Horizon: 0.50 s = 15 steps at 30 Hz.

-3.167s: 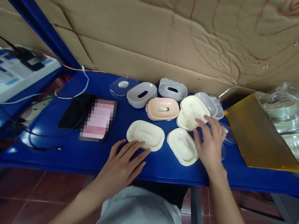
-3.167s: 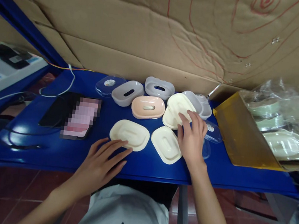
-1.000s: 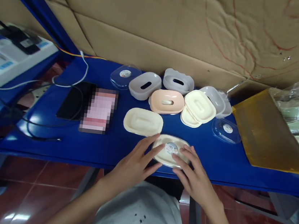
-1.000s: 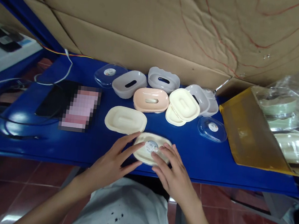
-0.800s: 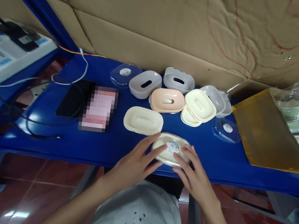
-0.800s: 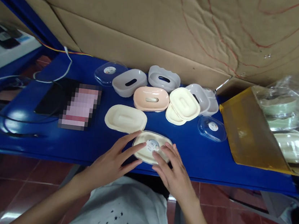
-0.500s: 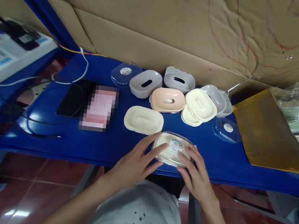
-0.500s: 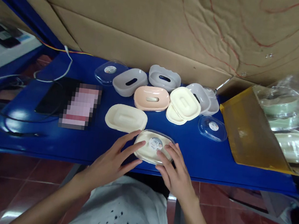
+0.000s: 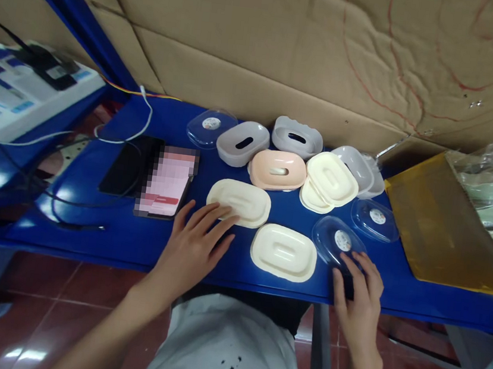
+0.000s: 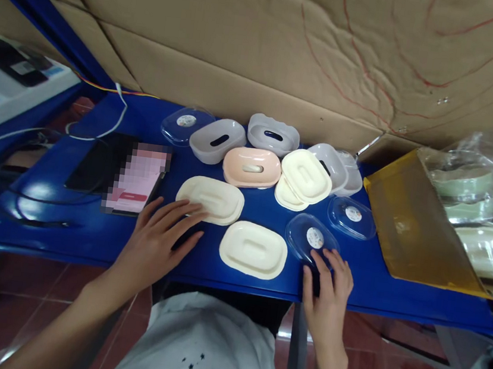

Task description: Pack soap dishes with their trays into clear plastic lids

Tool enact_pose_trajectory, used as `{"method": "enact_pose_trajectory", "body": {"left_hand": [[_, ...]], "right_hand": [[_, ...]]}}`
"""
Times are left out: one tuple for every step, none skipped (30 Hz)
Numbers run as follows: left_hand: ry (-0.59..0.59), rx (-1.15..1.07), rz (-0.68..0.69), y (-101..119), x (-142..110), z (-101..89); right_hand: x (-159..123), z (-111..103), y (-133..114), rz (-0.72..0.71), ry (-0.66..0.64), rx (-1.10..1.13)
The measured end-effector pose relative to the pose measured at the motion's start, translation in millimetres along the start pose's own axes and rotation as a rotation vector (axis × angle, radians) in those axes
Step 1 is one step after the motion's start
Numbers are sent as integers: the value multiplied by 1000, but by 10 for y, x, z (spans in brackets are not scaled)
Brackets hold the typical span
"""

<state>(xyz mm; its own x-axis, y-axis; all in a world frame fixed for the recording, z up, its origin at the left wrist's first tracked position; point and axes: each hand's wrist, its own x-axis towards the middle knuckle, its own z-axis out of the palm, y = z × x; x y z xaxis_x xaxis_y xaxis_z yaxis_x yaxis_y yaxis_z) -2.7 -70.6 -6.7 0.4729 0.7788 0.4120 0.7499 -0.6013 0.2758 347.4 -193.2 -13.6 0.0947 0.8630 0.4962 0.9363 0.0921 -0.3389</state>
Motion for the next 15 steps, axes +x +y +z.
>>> {"method": "enact_pose_trajectory", "body": {"left_hand": [[-7, 0, 1, -5, -27, -4], [-10, -1, 3, -1, -47, -16], [-9, -2, 5, 10, -53, -39], [-2, -1, 8, 29, -37, -72], [11, 0, 16, 55, 5, -111], [27, 3, 32, 85, 76, -152], [39, 7, 53, 118, 178, -189], [48, 12, 81, 149, 308, -214], [44, 16, 110, 173, 460, -223], [26, 23, 131, 184, 626, -212], [3, 37, 155, 179, 796, -179], [-39, 55, 159, 156, 961, -129], [-75, 63, 163, 115, 1111, -66], [-95, 62, 157, 60, 1241, 2], [-119, 62, 148, -3, 1345, 66]], "right_hand": [[-1, 1, -36, -21, -11, -7], [7, 6, -90, -54, -32, -4], [23, 14, -157, -100, -69, 12], [45, 30, -232, -158, -121, 35], [71, 53, -311, -219, -180, 61], [97, 83, -389, -275, -232, 86], [121, 121, -460, -319, -269, 104], [139, 161, -521, -347, -288, 113], [149, 202, -570, -359, -289, 114], [151, 238, -603, -359, -277, 111], [144, 264, -620, -352, -263, 105], [130, 279, -618, -341, -253, 98], [111, 280, -596, -325, -246, 93], [88, 267, -553, -301, -242, 89], [65, 241, -491, -269, -234, 85]]}}
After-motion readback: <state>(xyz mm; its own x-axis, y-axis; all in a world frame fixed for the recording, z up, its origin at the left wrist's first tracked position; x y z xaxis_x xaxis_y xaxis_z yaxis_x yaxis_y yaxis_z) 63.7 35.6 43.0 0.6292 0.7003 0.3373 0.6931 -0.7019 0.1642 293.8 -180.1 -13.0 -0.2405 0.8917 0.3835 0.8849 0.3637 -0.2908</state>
